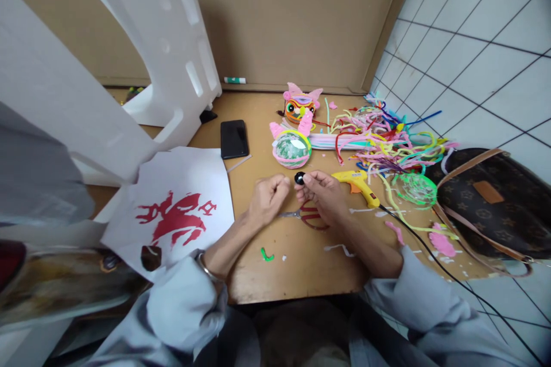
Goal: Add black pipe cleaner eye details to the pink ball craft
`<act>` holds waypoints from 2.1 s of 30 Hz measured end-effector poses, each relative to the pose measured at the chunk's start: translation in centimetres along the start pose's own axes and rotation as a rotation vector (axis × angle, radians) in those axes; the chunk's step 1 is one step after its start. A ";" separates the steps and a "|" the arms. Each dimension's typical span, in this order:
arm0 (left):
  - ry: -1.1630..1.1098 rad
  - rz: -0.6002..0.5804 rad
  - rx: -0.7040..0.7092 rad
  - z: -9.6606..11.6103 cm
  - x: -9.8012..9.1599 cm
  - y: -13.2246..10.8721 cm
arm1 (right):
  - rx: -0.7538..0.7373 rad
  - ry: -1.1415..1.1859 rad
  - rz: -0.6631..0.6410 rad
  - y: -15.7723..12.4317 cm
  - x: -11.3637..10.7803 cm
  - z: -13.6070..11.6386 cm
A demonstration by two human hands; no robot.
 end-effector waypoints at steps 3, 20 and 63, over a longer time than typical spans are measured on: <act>0.071 -0.213 0.316 1.8 1.5 -0.8 | 0.012 0.005 0.029 0.1 -0.3 0.1; -0.080 -0.230 -0.187 -1.2 1.2 0.2 | -0.391 -0.553 -0.018 -0.7 0.1 -1.7; 0.304 -0.190 0.159 0.1 1.7 -0.4 | -0.465 -1.462 -0.111 -1.7 0.9 -0.7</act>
Point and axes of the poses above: each hand's wrist, its own y-axis towards the middle knuckle, its own x-axis out of the palm, z = x × y, the point moved 5 cm from there along y, towards the middle knuckle, and after that the axes turned 5 degrees about y, right-handed, at the moved point
